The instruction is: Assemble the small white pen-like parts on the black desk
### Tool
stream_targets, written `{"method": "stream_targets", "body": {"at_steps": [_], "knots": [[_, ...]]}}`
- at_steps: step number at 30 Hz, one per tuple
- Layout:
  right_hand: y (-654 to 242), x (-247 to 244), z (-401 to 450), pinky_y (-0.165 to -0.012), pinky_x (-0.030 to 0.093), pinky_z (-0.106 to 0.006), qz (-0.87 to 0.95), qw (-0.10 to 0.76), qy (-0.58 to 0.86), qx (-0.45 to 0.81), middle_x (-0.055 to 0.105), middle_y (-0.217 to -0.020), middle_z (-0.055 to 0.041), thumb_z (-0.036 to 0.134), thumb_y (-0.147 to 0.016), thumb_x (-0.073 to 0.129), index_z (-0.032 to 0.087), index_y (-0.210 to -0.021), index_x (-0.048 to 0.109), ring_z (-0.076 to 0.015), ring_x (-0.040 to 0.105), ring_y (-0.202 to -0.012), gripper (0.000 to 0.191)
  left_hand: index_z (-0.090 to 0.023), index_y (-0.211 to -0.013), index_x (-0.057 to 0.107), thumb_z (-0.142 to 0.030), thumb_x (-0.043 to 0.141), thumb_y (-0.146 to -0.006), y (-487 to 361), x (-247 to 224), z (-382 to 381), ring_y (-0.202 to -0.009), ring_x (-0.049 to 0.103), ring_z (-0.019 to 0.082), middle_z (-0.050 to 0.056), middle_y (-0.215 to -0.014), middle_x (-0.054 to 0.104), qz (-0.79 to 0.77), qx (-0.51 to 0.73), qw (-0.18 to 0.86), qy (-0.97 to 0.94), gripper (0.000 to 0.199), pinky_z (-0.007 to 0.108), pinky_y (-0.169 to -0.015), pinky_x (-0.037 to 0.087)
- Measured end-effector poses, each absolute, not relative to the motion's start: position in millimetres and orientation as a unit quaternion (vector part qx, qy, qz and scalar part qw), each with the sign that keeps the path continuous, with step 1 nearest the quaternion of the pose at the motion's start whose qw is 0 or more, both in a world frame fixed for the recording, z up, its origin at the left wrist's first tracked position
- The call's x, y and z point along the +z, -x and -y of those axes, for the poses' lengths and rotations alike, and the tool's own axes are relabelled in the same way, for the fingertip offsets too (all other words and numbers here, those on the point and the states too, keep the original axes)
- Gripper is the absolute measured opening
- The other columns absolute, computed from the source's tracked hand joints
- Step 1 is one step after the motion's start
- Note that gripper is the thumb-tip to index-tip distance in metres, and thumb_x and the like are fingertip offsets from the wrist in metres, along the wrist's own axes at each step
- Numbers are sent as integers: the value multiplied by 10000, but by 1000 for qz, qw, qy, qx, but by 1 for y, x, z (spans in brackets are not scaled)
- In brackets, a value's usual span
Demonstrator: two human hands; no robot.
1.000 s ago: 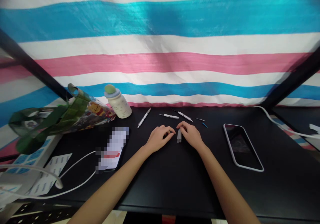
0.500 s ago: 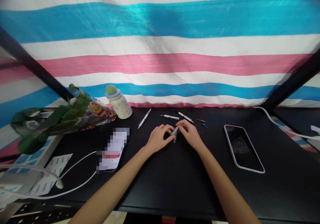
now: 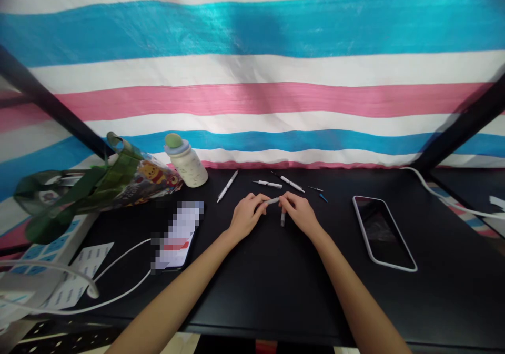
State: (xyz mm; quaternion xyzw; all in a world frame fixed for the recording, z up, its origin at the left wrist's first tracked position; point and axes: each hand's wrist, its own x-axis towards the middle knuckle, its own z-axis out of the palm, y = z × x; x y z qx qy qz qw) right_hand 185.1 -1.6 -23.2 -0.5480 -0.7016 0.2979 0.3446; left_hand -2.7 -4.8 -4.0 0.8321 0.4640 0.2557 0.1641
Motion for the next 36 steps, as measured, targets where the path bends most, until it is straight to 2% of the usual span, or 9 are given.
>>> {"method": "stream_targets", "body": {"at_steps": [7,13,21,26,36], "knots": [[-185,-12,6,-573,382,-236,745,335,490,304,562,-575,7,440,-873,354,190,-687,540,-127,502,-552,363,-260,-911,562,-348,232,-952,6,-8,1,-731,486,140,-47,-615,551,-469,244,192,-827,343,228,-654,354],[-186,-11,8,-563,362,-228,765,304,501,266,550,-582,11,427,-876,343,197,-685,515,-123,488,-549,345,-257,-901,571,-369,199,-953,6,-9,2,-706,493,135,-37,-626,525,-477,229,187,-828,392,226,-631,350],[-181,-12,11,-561,320,-229,746,324,556,171,527,-594,9,433,-877,333,197,-630,451,-127,480,-570,362,-272,-973,557,-382,232,-946,3,-10,4,-779,516,140,-23,-776,555,-480,229,146,-834,344,236,-677,368],[-181,-14,10,-546,334,-228,752,324,541,193,486,-542,14,434,-866,350,197,-588,406,-121,440,-528,370,-274,-957,563,-395,218,-947,4,-9,4,-764,520,136,-22,-756,546,-484,219,146,-835,366,232,-658,365],[-182,-13,10,-527,343,-234,760,313,527,219,539,-586,15,440,-862,369,219,-803,525,-131,464,-525,277,-276,-928,582,-400,202,-944,6,-7,4,-716,524,139,-25,-709,548,-503,213,184,-817,400,229,-626,365]]}}
